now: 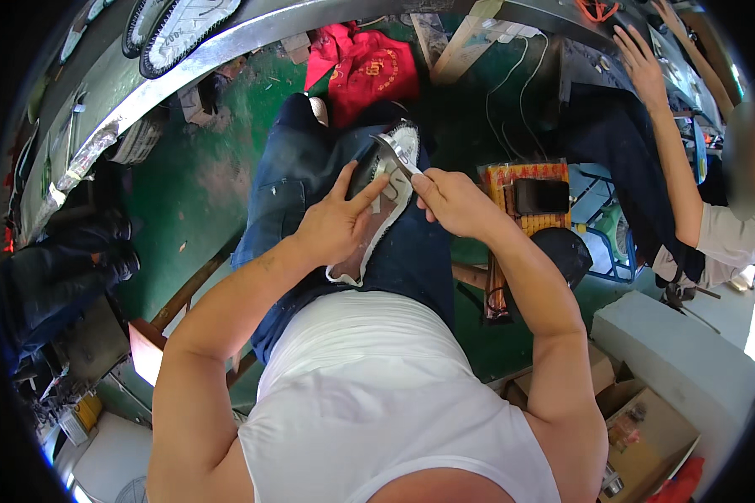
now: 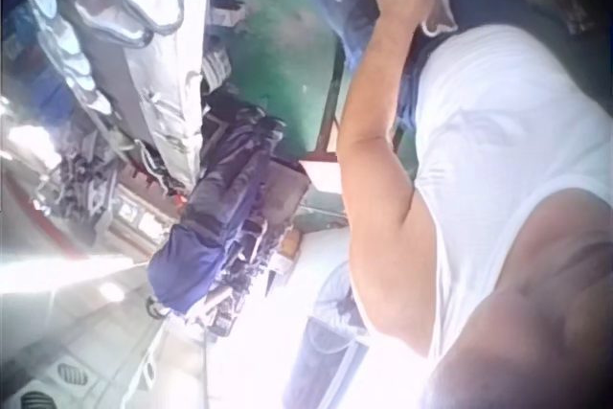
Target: Using pliers to pull and secure shoe uppers over lasts on a conveyor belt.
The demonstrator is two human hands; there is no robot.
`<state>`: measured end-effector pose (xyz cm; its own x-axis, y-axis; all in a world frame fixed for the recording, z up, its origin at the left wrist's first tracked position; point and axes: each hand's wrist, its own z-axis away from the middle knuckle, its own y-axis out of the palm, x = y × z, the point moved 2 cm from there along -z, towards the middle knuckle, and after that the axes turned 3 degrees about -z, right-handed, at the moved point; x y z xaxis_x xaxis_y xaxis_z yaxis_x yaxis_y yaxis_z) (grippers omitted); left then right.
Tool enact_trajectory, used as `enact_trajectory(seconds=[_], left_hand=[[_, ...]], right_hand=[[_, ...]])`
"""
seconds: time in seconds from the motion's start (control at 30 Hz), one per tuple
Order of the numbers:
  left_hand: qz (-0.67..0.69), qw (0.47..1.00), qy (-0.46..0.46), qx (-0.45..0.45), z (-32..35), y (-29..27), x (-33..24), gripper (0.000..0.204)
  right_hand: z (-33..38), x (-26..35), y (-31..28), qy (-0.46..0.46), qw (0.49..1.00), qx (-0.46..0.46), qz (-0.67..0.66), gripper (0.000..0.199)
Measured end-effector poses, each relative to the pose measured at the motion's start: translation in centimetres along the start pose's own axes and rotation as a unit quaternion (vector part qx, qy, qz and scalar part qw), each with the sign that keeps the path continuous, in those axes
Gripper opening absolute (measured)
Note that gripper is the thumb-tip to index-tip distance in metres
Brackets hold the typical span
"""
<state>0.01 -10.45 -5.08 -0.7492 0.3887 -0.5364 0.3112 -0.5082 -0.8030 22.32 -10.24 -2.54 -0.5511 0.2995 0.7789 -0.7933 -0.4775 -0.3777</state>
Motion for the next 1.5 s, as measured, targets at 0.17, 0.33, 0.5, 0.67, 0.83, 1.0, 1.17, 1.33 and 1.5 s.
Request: enact_trajectory(seconds=[0.17,0.33,0.5,0.67,0.83,1.0,1.17,1.33,1.5], left_hand=[[0.003,0.999,-0.016,0.032,0.3,0.3,0.2,0.061],[0.130,0.988,-0.027,-0.084,0.2,2.5,1.6,0.079],[0.156,0.984,-0.039,-0.072,0.0,3.3,2.4,0.084],[0.177,0.980,-0.051,-0.078,0.2,3.3,2.6,0.089],[0.358,0.932,-0.051,-0.020,1.9,4.3,4.0,0.106],[0.322,0.945,-0.030,0.049,6.9,3.3,3.5,0.115],[0.372,0.926,-0.030,0.051,6.8,3.6,4.0,0.104],[0.348,0.936,-0.021,0.055,6.7,3.5,3.6,0.100],[0.365,0.930,-0.011,0.041,6.8,4.0,3.8,0.103]], right_hand=[[-0.1,-0.5,0.6,-0.052,0.991,-0.038,0.115,0.047],[0.3,0.0,1.4,-0.103,0.980,-0.035,0.167,0.047],[1.4,-0.3,2.3,-0.112,0.984,-0.053,0.128,0.043],[3.0,2.1,2.6,-0.038,0.978,0.019,0.204,0.041],[3.4,-0.9,4.4,-0.063,0.979,-0.010,0.196,0.042],[5.1,-0.5,3.3,0.007,0.993,0.035,0.112,0.043],[6.3,-0.6,4.2,0.037,0.979,0.191,0.058,0.040],[6.5,1.3,4.2,0.044,0.966,0.225,0.120,0.042],[6.8,2.6,6.7,-0.120,0.993,0.006,0.008,0.038]])
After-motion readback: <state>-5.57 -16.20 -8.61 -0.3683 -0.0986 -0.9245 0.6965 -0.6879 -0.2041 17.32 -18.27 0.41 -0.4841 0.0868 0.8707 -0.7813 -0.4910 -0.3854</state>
